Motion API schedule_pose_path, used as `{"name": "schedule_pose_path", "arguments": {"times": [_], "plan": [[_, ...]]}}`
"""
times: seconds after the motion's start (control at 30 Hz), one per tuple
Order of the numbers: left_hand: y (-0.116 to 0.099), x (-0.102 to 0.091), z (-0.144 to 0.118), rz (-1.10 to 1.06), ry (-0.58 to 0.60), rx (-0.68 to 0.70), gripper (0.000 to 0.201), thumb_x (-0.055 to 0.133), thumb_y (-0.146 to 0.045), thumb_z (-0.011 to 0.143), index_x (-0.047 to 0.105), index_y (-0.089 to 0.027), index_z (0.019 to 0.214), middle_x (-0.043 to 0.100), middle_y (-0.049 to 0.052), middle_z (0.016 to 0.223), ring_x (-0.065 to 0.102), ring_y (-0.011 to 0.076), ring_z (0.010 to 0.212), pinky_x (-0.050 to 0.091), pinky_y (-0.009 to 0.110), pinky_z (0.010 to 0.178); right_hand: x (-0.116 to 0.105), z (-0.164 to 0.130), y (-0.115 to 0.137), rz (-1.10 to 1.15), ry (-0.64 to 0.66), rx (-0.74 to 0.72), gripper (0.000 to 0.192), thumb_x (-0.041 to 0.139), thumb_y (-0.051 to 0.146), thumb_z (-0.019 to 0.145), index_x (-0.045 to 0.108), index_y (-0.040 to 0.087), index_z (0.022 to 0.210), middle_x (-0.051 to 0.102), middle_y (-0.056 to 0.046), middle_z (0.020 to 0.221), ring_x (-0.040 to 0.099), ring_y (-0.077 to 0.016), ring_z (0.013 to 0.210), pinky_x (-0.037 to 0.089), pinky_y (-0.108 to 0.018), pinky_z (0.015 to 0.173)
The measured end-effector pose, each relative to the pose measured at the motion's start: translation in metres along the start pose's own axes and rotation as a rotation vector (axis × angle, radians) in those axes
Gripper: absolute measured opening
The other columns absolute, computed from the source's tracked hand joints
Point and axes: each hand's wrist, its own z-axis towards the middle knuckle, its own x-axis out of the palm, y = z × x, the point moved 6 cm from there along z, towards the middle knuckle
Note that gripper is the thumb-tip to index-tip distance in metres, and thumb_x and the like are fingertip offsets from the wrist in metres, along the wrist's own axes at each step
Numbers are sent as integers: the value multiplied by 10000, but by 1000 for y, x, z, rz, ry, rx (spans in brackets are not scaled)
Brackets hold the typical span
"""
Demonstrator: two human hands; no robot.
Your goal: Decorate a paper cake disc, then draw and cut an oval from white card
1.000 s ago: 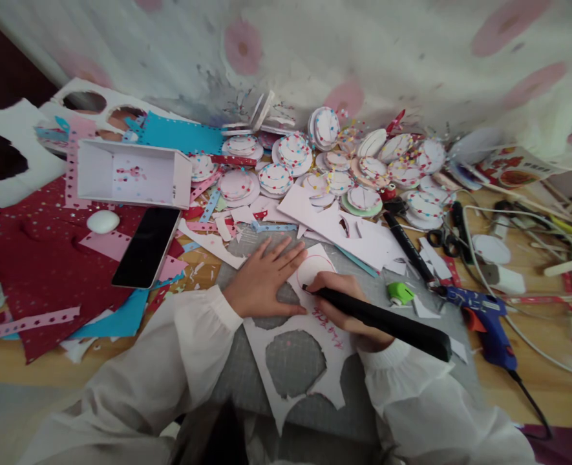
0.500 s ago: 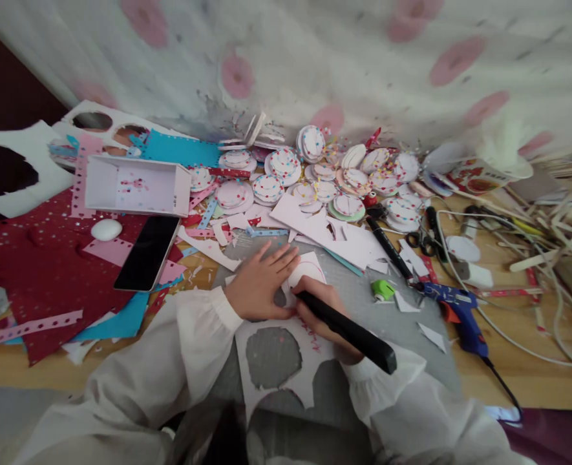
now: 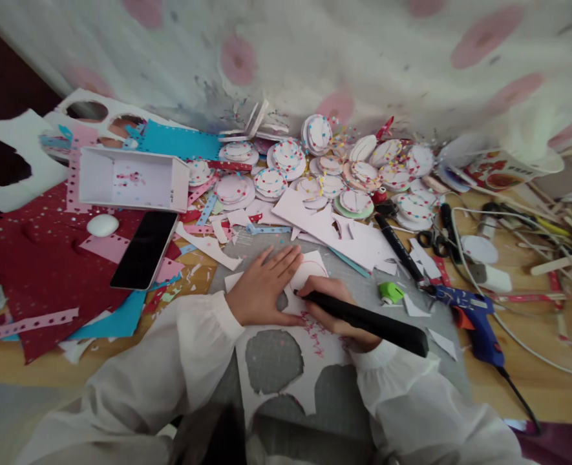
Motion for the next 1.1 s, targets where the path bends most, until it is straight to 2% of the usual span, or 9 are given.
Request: {"name": "schedule_pose_path", "arguments": {"times": [0.23,0.5,0.7,0.83,0.9,1.03,1.1], "plan": [[0,1,0,-1,3,-1,1121,436,-839,730,166,-97,1525,179,186,1591,178,315,1477,86,497,1195,-2,1,-3,8,36,-26,166,509,103,696,550,228,798,584,19,680,522,-141,608,400,-264,596],[0,1,0,6,10,-7,1120,414,-849,731,188,-85,1518,165,178,1595,172,303,1480,82,486,1197,-8,4,7,6,48,-92,152,493,104,690,541,221,775,562,19,666,495,-133,587,382,-252,574],[0,1,0,-3,-2,-4,1124,430,-845,727,171,-98,1526,176,183,1592,180,315,1476,84,493,1197,-9,2,0,24,76,-61,136,511,118,705,570,216,777,599,-9,715,538,-166,657,407,-283,624],[0,1,1,-8,0,-6,1131,426,-853,721,177,-97,1524,183,184,1590,180,308,1477,91,488,1198,-13,-1,-10,113,44,22,118,545,150,741,607,225,807,633,-13,763,571,-184,718,438,-311,696],[0,1,1,-8,-2,-1,1132,417,-856,723,182,-89,1522,182,186,1589,183,300,1478,101,475,1199,-17,-3,-16,236,-27,67,74,556,181,736,610,216,772,626,-8,746,572,-182,719,438,-302,682],[0,0,0,-6,-15,-6,1141,420,-866,710,220,-77,1508,219,202,1577,211,299,1469,147,456,1192,-37,-12,-24,398,-373,168,72,569,178,704,606,206,759,551,24,663,476,-140,601,367,-252,564],[-1,-2,-2,4,-36,-41,1116,430,-862,710,273,-79,1490,271,210,1559,256,312,1449,203,457,1172,-45,-17,-21,431,-488,202,90,584,176,721,591,213,802,505,45,628,404,-119,542,302,-233,507]]}}
